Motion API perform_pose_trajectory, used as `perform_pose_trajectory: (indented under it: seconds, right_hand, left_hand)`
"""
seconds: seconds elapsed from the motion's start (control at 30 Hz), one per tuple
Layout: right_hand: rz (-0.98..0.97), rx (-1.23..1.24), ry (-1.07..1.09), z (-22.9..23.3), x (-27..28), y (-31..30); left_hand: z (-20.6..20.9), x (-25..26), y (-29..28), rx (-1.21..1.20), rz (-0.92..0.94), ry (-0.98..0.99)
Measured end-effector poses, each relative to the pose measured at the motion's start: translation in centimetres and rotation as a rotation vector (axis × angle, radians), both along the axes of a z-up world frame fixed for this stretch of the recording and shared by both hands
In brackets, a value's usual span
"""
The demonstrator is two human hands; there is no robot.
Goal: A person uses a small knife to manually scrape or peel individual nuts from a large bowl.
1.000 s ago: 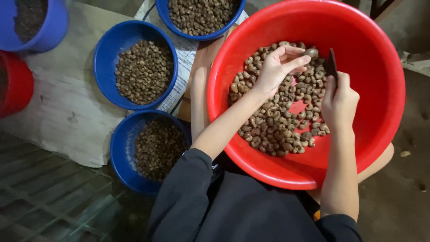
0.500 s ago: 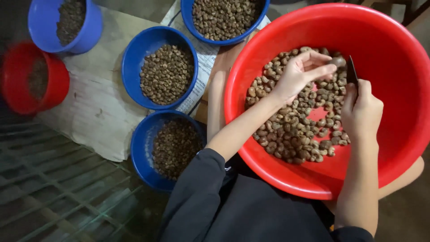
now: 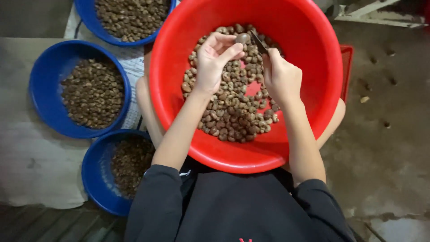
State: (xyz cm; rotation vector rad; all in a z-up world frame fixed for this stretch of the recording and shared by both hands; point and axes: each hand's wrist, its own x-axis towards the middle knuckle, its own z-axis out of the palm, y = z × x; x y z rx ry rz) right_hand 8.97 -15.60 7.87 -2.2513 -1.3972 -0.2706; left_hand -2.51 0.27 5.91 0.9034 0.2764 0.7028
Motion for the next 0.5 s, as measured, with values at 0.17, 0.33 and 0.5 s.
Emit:
perform_pose_trajectory:
  seconds: [0.17,0.33,0.5]
  right_hand:
    - [0.044,0.086,0.047,0.6,-0.7,0.0]
    - [-0.003,0.031,-0.061,0.3,-0.5,0.1]
    - [0.007,-0.05,-0.016,0.1,-0.1,0.0]
  left_hand:
    - [0.4,0.0,-0.3,0.05,0.019,0.035]
    - [1.3,-0.6,0.0,0.253,0.034,0.082]
    - [1.7,-1.1,-0.5,0.35,0.026,0.098]
